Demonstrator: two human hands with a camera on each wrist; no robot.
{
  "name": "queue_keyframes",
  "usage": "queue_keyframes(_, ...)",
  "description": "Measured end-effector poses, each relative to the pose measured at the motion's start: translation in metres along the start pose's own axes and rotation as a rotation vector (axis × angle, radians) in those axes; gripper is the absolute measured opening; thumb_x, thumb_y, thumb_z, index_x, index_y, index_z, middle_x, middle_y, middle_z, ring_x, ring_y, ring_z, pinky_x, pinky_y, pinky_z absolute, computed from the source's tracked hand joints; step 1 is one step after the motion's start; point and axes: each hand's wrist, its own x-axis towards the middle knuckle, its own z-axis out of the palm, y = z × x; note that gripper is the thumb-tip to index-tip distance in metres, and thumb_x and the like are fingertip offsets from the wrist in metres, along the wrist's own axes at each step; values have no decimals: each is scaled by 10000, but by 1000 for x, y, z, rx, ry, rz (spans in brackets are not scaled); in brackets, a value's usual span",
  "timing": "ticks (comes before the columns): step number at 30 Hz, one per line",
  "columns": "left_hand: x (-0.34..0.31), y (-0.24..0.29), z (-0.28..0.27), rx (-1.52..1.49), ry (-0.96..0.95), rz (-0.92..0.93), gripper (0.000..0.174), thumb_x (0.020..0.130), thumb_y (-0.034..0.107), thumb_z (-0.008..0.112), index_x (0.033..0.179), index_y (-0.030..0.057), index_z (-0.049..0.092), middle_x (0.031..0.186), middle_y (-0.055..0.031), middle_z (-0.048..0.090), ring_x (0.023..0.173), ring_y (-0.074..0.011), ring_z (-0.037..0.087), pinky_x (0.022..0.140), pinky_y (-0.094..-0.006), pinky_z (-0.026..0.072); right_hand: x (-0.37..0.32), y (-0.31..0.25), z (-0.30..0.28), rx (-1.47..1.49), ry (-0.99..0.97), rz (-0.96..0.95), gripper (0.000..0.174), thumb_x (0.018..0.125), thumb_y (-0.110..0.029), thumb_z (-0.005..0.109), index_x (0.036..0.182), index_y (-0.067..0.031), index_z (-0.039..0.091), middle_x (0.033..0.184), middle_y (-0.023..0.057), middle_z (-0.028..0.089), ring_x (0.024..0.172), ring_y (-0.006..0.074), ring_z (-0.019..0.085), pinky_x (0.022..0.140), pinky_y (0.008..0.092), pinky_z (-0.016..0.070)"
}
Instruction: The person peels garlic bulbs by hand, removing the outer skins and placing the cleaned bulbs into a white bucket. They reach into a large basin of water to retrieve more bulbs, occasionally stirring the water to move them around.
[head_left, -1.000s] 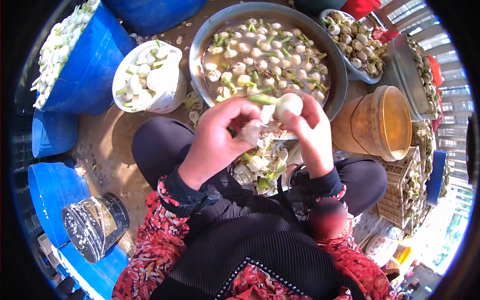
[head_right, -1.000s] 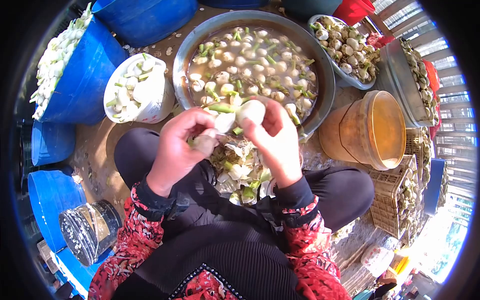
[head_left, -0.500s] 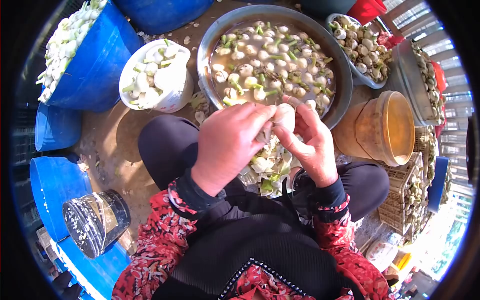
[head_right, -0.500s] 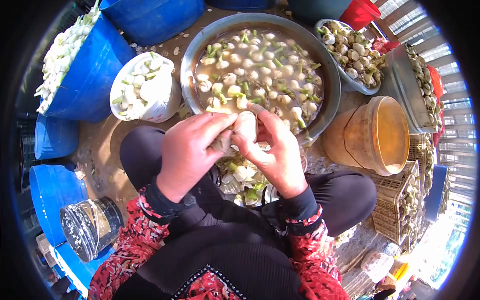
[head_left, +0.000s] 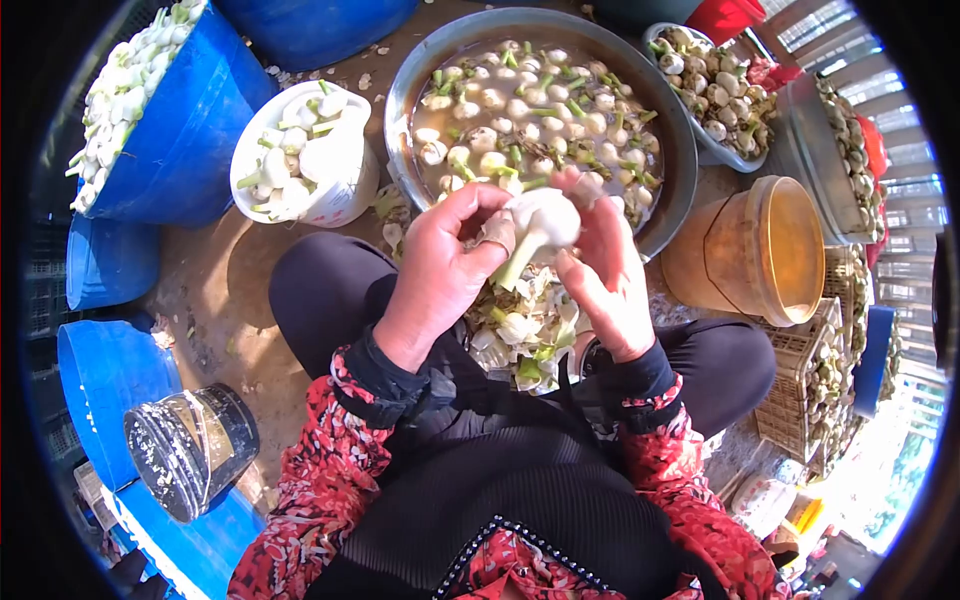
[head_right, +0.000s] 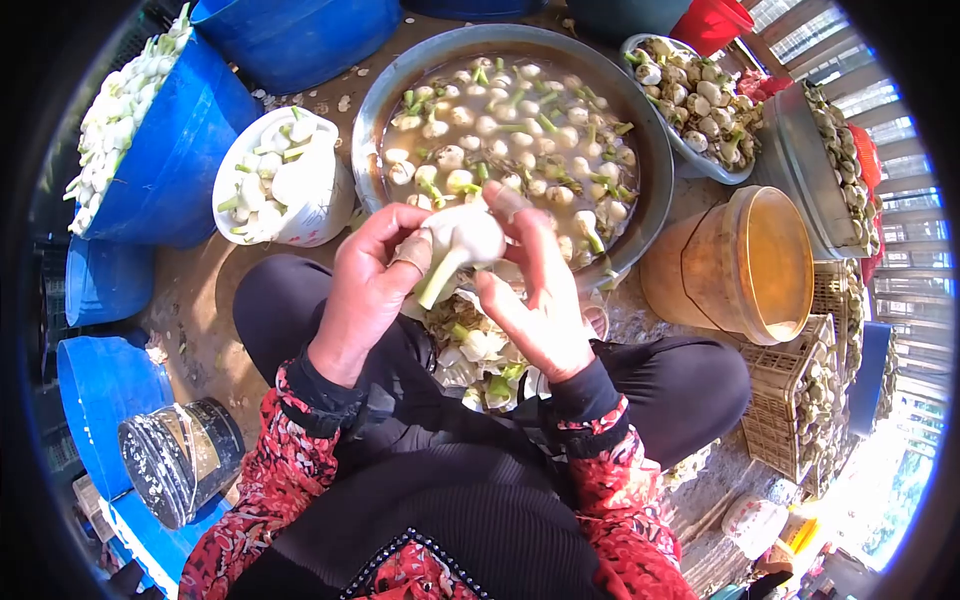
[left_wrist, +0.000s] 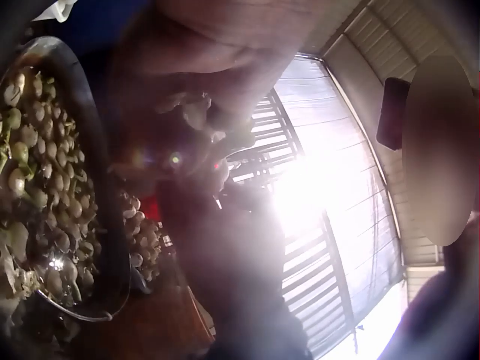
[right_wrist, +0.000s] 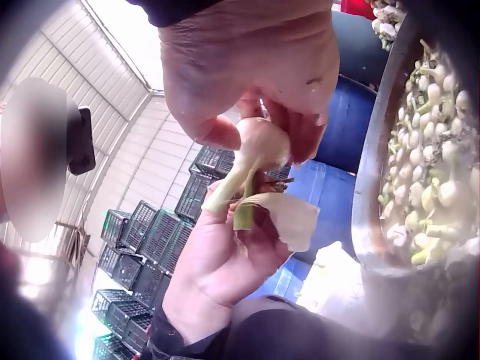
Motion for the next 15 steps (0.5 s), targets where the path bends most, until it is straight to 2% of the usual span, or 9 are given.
queue_keyframes(2,4,4,1,400,17,340,200,905,-15,610,1104,-16,635,1055,-26,661,928,-84,616,870,-244,502,3,-3,-2,-371,146,1,573,826,-147,729,1321,6,483,1240,121,603,1072,195,610,890,324,520)
queue_keyframes(4,6,0,4,351,-23,332,179,920,1,611,1097,-14,630,1075,-29,655,910,-79,618,847,-238,507,4,3,-7,-425,161,63,463,812,-142,760,1182,-10,516,1121,77,614,940,128,606,821,281,513)
queue_keyframes(6,6,3,9,127,-20,139,170,930,9,614,1098,-13,624,1027,-17,654,886,-67,618,811,-229,512,4,11,-7,-174,208,62,426,811,-144,763,1144,-14,531,1105,67,607,919,112,593,823,275,510)
queue_keyframes(7,5,6,7,134,-6,71,152,945,17,607,1094,-12,622,977,0,649,862,-53,614,772,-224,514,3,10,-10,-178,215,63,426,811,-144,763,1144,-14,531,1105,67,607,919,112,593,823,275,510)
queue_keyframes(10,5,2,6,100,-7,11,140,950,11,600,1085,-13,624,942,11,642,854,-42,605,758,-223,510,4,2,-15,-178,130,99,439,812,-141,763,1162,-14,531,1111,62,604,930,114,593,832,277,508)
queue_keyframes(12,6,4,9,137,-17,-4,127,953,18,595,1073,-12,625,940,10,640,850,-38,599,756,-219,503,4,-4,-15,-294,96,52,471,819,-148,764,1199,-16,518,1108,61,608,949,119,595,841,283,508)
queue_keyframes(14,8,5,11,31,-9,-30,119,958,27,594,1066,-5,631,927,14,637,848,-36,593,741,-213,500,4,-11,-17,-319,54,-15,464,825,-131,753,1209,-14,521,1106,56,615,966,125,598,860,288,501)
queue_keyframes(15,8,5,12,-27,6,-25,125,982,61,575,1077,-4,626,918,5,643,822,-55,615,723,-218,509,4,-13,-19,-115,58,35,446,833,-135,741,1205,-15,525,1115,56,621,976,126,600,871,291,498)
